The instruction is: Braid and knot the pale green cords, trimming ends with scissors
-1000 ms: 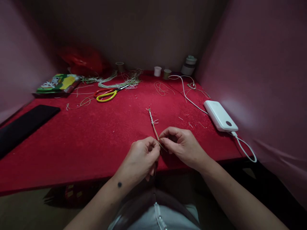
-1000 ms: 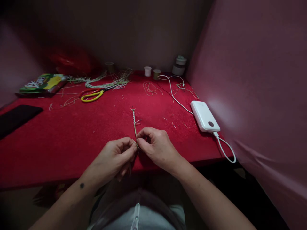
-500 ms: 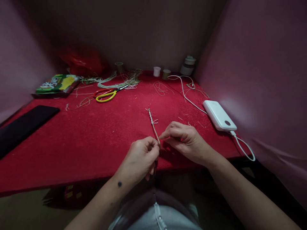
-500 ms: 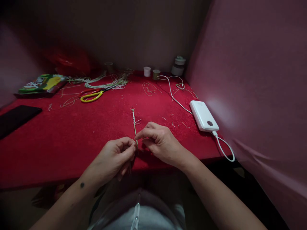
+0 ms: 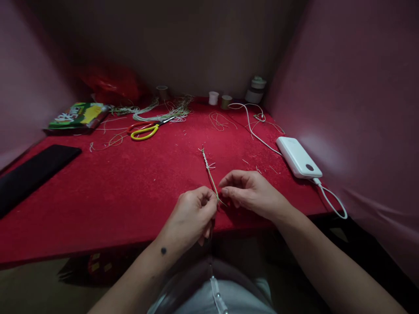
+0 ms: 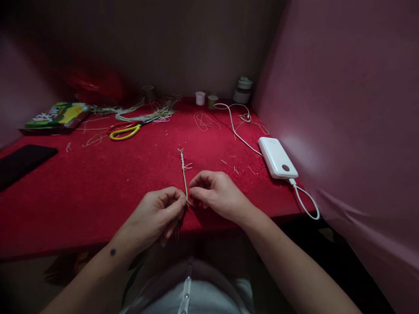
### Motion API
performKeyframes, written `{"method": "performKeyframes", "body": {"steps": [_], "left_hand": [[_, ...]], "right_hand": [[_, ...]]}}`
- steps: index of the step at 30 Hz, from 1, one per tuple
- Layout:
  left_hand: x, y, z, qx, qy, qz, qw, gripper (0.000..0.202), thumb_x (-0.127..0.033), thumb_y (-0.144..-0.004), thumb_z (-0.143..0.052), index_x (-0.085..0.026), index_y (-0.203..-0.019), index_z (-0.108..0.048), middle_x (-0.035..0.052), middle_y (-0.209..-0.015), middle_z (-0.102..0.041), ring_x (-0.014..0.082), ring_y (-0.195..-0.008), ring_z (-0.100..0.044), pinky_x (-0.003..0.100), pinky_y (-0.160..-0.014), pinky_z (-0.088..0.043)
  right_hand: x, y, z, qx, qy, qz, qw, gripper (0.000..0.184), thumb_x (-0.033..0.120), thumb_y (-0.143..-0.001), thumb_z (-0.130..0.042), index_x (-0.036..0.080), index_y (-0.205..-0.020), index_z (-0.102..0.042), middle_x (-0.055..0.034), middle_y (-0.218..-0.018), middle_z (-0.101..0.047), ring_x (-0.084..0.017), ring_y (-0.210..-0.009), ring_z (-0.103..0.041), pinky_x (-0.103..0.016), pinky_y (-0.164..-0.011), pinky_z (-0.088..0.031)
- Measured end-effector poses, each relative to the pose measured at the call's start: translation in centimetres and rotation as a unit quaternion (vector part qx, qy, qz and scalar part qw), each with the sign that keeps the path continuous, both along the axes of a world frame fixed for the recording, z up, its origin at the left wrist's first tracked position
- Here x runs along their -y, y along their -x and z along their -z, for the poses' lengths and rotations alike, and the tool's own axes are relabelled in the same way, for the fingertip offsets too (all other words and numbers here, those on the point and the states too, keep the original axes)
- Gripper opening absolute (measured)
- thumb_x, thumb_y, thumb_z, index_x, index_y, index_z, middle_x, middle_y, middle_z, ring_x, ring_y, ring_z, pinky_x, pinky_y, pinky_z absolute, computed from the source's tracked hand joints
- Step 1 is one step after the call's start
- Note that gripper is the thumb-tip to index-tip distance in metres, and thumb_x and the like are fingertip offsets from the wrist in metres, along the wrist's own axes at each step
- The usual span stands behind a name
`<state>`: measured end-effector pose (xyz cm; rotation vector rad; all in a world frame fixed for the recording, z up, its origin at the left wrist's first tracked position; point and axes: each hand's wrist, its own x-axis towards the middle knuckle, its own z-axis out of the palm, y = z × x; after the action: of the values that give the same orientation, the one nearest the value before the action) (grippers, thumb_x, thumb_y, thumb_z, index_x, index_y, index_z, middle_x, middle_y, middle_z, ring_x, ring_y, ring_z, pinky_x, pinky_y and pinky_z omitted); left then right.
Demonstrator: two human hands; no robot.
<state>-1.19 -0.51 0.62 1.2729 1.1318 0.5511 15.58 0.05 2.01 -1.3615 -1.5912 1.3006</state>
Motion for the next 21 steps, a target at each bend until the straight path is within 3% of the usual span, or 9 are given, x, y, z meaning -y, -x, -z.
{"method": "performKeyframes", "body": {"steps": [3,10,15,21], "left_hand": [[0.0,-0.1,-0.1,0.012,0.006,-0.006,1.000,0.024,-0.029,-0.086,-0.047,-0.020,-0.064,-0.045,-0.0098,-0.031,-0.042,0.0057,-0.022,-0.034,0.014,-0.024,-0.025],[-0.2,0.0,-0.6,0.011,0.021,-0.004,1.000,0.028,-0.029,-0.088,-0.046,-0.019,-0.062,-0.045,-0.0091,-0.030,-0.042,0.0047,-0.022,-0.034,0.012,-0.025,-0.026],[-0.5,0.4,-0.6,0.023,0.037,0.008,0.999,0.028,-0.031,-0.087,-0.048,-0.018,-0.063,-0.048,-0.0064,-0.033,-0.047,0.0042,-0.022,-0.035,0.012,-0.025,-0.027],[-0.7,0.7,-0.3,0.056,0.054,0.011,0.997,0.028,-0.037,-0.084,-0.054,-0.017,-0.064,-0.049,-0.0082,-0.031,-0.043,0.0042,-0.022,-0.034,0.012,-0.025,-0.026]], "right_hand": [[0.1,0.3,0.0,-0.038,0.101,-0.001,0.994,0.010,0.021,-0.078,-0.058,0.013,-0.082,-0.062,0.0013,-0.061,-0.058,-0.005,-0.041,-0.042,-0.018,-0.040,-0.032],[-0.3,0.4,0.2,-0.006,0.055,-0.029,0.998,0.014,0.013,-0.078,-0.056,0.012,-0.083,-0.069,0.0031,-0.057,-0.055,-0.004,-0.045,-0.042,-0.016,-0.043,-0.032],[-1.0,0.7,0.3,-0.080,0.159,-0.038,0.983,0.026,0.014,-0.082,-0.051,0.012,-0.103,-0.065,0.0076,-0.041,-0.048,-0.005,-0.028,-0.033,-0.016,-0.030,-0.023],[-2.3,0.8,0.8,-0.217,0.228,-0.063,0.947,0.037,0.009,-0.074,-0.056,0.010,-0.111,-0.060,0.0028,-0.054,-0.060,-0.007,-0.034,-0.048,-0.015,-0.028,-0.030]]}}
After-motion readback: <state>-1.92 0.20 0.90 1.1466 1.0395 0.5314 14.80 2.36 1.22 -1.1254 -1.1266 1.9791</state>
